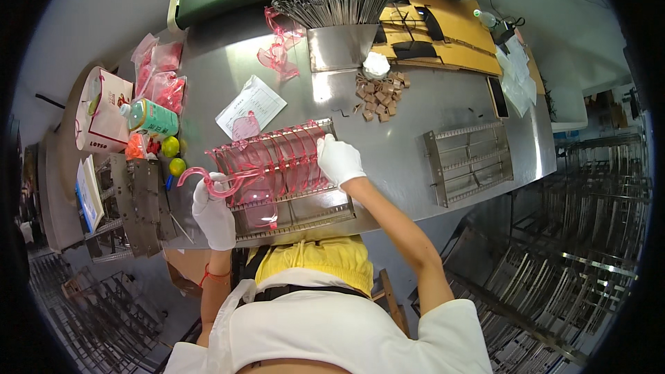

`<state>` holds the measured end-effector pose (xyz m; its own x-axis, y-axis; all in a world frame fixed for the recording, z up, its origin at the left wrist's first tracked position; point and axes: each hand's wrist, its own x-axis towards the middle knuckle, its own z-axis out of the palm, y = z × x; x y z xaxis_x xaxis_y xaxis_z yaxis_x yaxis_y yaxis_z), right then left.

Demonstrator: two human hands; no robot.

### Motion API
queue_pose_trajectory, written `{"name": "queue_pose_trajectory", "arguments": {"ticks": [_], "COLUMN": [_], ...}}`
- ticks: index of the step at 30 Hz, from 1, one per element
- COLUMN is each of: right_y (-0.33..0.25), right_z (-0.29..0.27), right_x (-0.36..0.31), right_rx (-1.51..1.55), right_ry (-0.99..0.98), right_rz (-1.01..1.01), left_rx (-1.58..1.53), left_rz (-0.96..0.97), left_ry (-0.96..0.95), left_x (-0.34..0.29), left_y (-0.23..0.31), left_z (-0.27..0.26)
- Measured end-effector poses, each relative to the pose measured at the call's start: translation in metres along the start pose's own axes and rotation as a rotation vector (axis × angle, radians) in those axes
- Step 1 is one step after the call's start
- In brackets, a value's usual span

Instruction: The person assembles plastic hangers by inserting metal rods into pink and black hanger frames. They pick up hangers from a conveyor belt, insert rods, and place the assembled units into metal racks on the table.

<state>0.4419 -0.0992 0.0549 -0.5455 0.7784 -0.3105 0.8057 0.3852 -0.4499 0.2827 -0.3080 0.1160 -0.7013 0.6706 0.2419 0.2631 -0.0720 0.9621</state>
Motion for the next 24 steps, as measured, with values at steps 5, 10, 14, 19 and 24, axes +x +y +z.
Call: {"name": "queue_pose_trajectory", "arguments": {"ticks": [5, 10, 14, 19, 24], "right_y": [-0.006, 0.014, 0.002, -0.019, -0.079], "right_z": [-0.009, 0.001, -0.008, -0.064, -0.097], "right_x": [-0.002, 0.001, 0.003, -0.037, -0.091], "right_rx": [-0.005, 0.115, -0.062, 0.387, 0.836], "right_ry": [-0.126, -0.094, -0.148, 0.002, -0.121], "right_rz": [-0.028, 0.045, -0.046, 0.086, -0.061], "left_rx": [-0.026, 0.097, 0.045, -0.065, 0.210], "left_rz": [-0.019, -0.064, -0.024, 0.111, -0.081], "left_ry": [0.059, 0.049, 0.042, 0.000, -0.160], "left_x": [0.002, 0.006, -0.002, -0.012, -0.028], "left_y": [0.001, 0.005, 0.002, -0.009, 0.024], "left_z": [0.006, 0.005, 0.006, 0.010, 0.050]}}
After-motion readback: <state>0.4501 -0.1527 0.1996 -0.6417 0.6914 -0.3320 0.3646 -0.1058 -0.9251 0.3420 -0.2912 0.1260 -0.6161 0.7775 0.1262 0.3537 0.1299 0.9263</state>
